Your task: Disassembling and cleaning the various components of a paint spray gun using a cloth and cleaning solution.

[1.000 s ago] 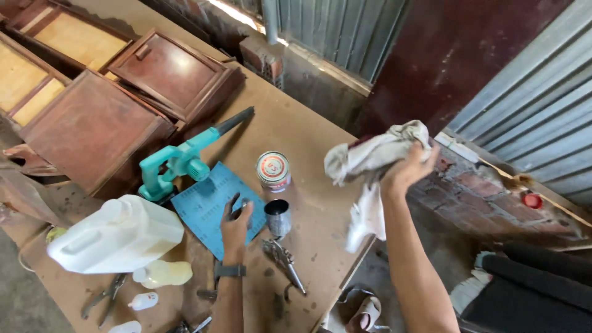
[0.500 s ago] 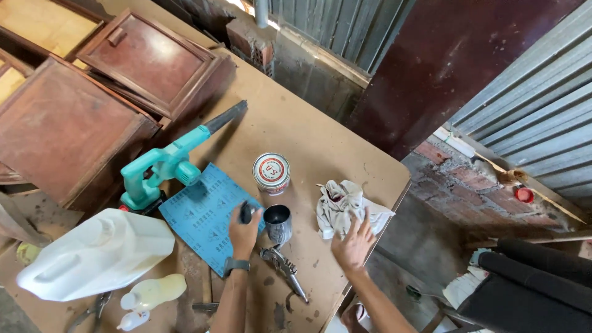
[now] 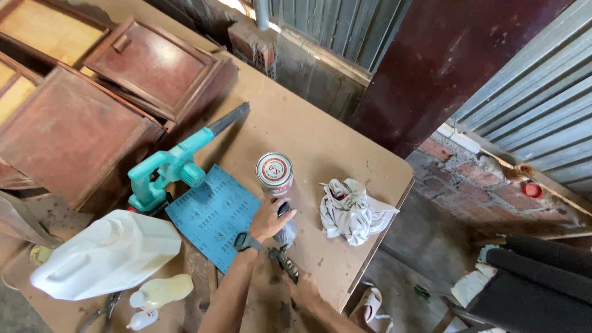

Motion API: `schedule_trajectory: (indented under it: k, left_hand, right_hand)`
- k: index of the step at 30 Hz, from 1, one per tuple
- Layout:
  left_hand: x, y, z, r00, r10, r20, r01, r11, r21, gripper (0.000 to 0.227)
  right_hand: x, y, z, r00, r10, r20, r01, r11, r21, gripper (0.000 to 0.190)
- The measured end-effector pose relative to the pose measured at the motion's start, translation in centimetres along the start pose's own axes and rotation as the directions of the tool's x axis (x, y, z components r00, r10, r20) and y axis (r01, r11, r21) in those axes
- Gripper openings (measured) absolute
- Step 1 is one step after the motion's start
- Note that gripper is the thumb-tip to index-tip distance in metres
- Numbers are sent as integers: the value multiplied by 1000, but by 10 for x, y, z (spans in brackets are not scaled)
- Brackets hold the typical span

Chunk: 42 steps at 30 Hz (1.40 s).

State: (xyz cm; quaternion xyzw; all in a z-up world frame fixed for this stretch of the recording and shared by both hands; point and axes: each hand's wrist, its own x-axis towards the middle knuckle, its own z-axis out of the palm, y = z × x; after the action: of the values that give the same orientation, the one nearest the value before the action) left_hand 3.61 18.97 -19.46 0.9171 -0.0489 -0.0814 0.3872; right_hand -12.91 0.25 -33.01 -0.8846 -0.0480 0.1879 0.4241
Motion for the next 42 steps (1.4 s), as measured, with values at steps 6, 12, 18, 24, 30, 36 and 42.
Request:
schedule_trajectory:
  k: [6, 12, 18, 24, 30, 36, 42]
  left_hand:
    - [-28, 79, -71, 981, 189, 40, -190, 982, 6, 55]
    - [-29, 133, -85, 944, 270, 191, -309, 926, 218, 81]
    - [-24, 198, -68, 921, 389, -17, -386, 908, -165, 79]
    - [-28, 263, -58, 876, 478, 57, -480, 877, 27, 71]
    - [-27, 300, -52, 796, 593, 121, -601, 798, 47, 76]
    - [-50, 325, -62, 719, 694, -27, -686, 703, -190, 84]
    - [-22, 344, -55, 757, 613, -227, -651, 738, -176, 65]
  right_hand:
    - [-24, -61, -96, 1000, 12, -5, -12, 999, -41, 62]
    - [-64, -106, -167, 999, 35, -12, -37, 968, -249, 64]
    - [-81, -83, -184, 964, -105, -244, 27, 952, -303, 73]
    - [-100, -83, -202, 929, 12, -369, -74, 985, -155, 66]
    - [-99, -90, -230, 945, 198, -260, -160, 974, 158, 86]
    - [-112, -83, -278, 918, 204, -341, -237, 970, -57, 72]
    - [-64, -60, -288, 886, 173, -431, -331, 886, -324, 91]
